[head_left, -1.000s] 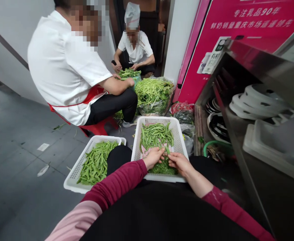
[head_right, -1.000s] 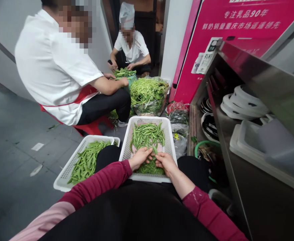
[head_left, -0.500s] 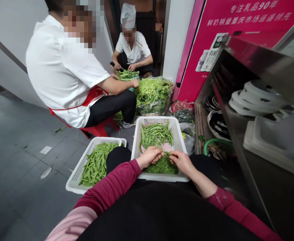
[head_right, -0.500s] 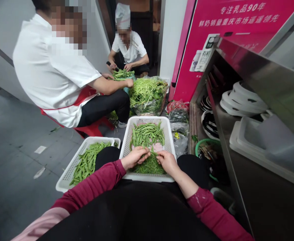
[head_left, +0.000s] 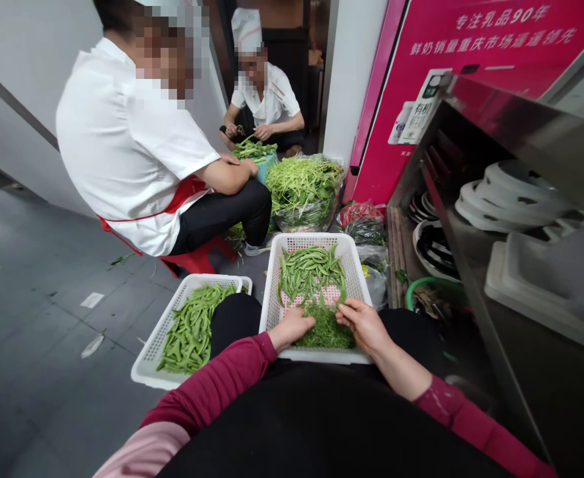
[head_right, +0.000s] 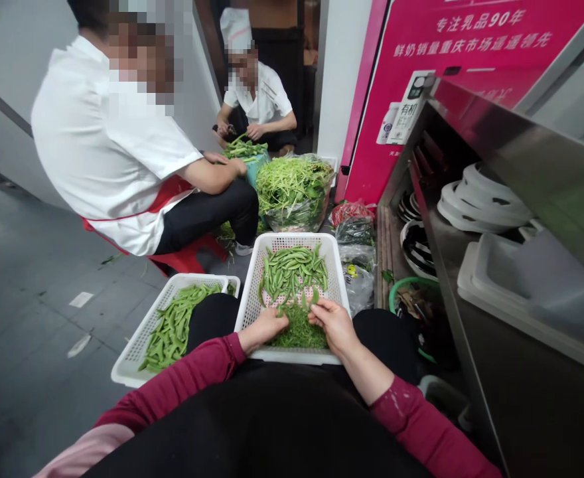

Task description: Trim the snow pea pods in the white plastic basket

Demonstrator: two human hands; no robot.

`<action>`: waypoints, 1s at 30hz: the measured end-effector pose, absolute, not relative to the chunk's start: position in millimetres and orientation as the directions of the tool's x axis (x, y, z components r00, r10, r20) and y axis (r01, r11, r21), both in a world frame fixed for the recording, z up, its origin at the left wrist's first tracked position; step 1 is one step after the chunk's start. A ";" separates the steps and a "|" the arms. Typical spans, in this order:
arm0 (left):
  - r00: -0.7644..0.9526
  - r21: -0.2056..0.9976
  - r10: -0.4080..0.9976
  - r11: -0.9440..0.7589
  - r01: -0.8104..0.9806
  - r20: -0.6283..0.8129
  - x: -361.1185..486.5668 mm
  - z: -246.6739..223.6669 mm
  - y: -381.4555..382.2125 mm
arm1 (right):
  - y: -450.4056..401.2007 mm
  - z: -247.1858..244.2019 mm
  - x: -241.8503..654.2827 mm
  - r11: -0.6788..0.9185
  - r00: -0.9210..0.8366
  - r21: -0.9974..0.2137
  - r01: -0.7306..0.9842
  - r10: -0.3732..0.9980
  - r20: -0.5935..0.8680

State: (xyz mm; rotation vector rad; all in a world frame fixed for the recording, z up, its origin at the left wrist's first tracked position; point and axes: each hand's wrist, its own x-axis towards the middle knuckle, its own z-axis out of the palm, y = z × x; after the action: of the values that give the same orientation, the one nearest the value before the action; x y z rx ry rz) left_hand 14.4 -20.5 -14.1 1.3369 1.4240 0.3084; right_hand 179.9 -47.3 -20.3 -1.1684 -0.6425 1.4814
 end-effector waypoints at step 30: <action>0.398 0.793 0.802 0.147 0.591 -0.445 6.3 -19.3 -21.8 | -31.6 -17.5 207.8 0.008 0.466 -0.942 -0.337 0.871 -0.159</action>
State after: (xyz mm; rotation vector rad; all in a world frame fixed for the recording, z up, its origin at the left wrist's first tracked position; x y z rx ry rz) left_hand 6.3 -21.8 -19.3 1.5399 1.2869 0.2367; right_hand 207.8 -31.6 -17.5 -1.2165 -0.5593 1.0246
